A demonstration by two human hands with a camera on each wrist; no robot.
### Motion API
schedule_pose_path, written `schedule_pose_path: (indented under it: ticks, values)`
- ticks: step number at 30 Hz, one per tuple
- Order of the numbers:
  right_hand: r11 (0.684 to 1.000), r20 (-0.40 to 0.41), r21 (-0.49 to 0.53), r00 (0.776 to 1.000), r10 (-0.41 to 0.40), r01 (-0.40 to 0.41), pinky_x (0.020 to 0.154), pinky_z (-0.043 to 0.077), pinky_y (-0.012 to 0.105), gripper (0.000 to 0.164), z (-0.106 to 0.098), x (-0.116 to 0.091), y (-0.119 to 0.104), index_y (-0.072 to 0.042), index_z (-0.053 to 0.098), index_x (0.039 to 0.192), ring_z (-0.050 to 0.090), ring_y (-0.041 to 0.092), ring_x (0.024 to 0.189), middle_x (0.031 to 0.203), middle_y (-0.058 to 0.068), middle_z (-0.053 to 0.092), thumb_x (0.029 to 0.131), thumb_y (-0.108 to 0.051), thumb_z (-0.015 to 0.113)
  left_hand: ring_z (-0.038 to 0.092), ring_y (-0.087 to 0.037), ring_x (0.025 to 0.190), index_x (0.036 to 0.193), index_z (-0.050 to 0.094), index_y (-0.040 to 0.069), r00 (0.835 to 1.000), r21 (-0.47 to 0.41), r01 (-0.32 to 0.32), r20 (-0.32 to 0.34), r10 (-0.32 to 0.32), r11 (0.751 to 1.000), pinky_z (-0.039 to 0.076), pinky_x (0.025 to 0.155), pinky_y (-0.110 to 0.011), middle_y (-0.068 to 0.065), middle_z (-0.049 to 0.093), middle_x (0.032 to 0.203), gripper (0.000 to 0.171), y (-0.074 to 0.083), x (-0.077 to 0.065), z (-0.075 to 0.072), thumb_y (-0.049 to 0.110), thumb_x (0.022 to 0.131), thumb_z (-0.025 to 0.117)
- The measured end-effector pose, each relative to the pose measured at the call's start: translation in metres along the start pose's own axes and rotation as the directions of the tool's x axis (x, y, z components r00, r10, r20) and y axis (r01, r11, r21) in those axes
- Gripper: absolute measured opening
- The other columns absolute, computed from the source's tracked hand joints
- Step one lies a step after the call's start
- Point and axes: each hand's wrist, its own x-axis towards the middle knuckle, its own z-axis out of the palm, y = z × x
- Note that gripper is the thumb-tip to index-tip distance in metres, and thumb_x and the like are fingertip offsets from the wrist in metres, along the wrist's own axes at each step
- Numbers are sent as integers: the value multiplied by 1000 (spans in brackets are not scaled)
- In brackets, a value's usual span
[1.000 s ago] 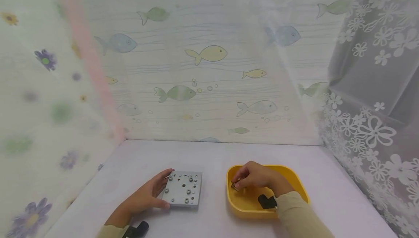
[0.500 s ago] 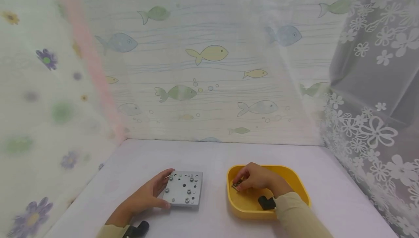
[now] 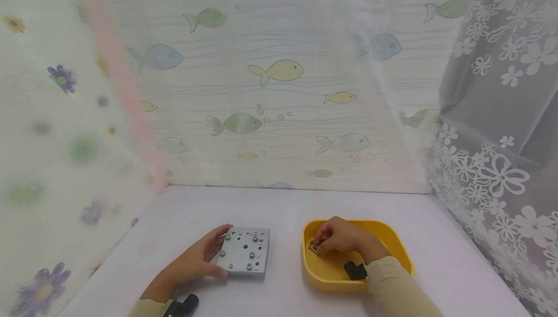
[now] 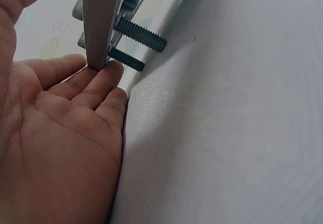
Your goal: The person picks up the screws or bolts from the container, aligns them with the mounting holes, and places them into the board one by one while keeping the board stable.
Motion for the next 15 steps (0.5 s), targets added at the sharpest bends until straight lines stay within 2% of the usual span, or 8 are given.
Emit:
schedule_pose_path:
  ticks: [6, 15]
  values:
    - [999, -17, -35, 1000, 9, -10, 59, 44, 19, 20, 1, 1, 1, -9, 79, 105, 53, 11, 69, 82, 4, 68, 87, -14, 82, 31, -28, 156, 166, 19, 14, 1000, 14, 3, -4, -3, 1000, 26, 121, -14, -8, 32, 168, 125, 0, 0, 0, 10, 67, 96]
    - [993, -31, -110, 999, 29, -32, 57, 42, 20, 14, 4, 0, 2, -14, 80, 97, 52, 12, 67, 79, 0, 67, 84, -10, 82, 30, -29, 157, 166, 20, 14, 1000, -7, 3, 2, -3, 1000, 21, 126, -26, -10, 33, 168, 124, 1, 0, 0, 8, 67, 95]
